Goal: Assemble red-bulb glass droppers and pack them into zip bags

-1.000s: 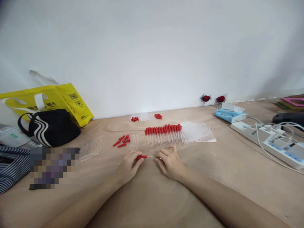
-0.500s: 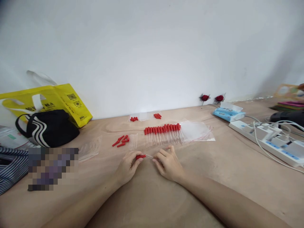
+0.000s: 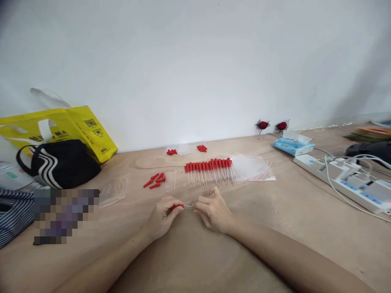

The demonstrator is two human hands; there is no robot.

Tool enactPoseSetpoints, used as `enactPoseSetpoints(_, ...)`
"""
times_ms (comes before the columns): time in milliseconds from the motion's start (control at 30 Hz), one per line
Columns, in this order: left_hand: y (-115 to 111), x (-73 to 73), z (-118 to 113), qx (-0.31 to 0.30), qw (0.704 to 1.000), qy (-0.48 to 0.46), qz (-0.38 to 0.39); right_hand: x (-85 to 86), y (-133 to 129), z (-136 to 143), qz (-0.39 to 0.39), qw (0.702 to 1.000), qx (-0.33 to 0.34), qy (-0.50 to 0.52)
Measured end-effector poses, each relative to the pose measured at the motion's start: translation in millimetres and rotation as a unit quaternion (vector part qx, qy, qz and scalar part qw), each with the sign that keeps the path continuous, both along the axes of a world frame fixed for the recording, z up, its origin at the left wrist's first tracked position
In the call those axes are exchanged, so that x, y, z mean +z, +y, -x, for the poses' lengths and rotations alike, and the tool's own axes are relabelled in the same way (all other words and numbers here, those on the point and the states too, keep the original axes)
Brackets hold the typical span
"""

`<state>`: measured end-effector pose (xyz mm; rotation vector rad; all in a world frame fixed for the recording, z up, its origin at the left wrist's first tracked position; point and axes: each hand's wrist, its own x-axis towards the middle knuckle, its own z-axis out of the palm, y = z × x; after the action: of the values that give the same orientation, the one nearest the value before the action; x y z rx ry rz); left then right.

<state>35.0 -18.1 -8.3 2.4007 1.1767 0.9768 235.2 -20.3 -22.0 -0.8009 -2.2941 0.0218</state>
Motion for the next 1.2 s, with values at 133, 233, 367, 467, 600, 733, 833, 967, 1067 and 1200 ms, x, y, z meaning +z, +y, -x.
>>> enactPoseSetpoints(133,-1.6,1.3,-0.8,-0.026,0.999,0.024,-0.029,1.9,4.6,-2.8,-0.047,0.999,0.005,-0.012)
enactPoseSetpoints(233,-2.3,1.4,-1.7,-0.043,0.997,0.043,-0.057,1.6,4.0,0.2,-0.054,0.999,0.001,-0.01)
enactPoseSetpoints(367,-2.3,-0.8,-2.2,-0.066,0.993,0.054,-0.078,0.1,1.6,5.4,-0.045,0.999,-0.006,-0.014)
enactPoseSetpoints(467,-2.1,-1.9,-2.4,-0.076,0.992,0.056,-0.084,-1.9,0.9,8.0,-0.029,0.999,-0.01,-0.021)
enactPoseSetpoints(600,-0.3,-1.0,-2.4,-0.074,0.992,0.063,-0.079,-1.7,3.1,9.2,-0.004,0.999,-0.013,-0.039)
enactPoseSetpoints(733,5.2,-0.4,1.4,-0.054,0.993,0.081,-0.064,8.4,5.2,9.4,0.008,0.997,-0.022,-0.068)
enactPoseSetpoints(833,10.0,0.2,7.7,-0.041,0.993,0.092,-0.06,16.4,5.1,10.9,0.017,0.995,-0.029,-0.092)
enactPoseSetpoints(967,20.3,2.5,21.6,0.057,0.99,0.064,-0.108,16.8,15.9,14.3,0.086,0.991,-0.083,-0.063)
enactPoseSetpoints(1067,32.3,3.5,37.3,0.198,0.969,0.04,-0.141,15.0,39.1,16.3,0.164,0.963,-0.212,0.033)
enactPoseSetpoints(1200,44.8,1.2,57.2,0.322,0.935,0.082,-0.127,17.2,72.9,23.2,0.191,0.922,-0.327,0.079)
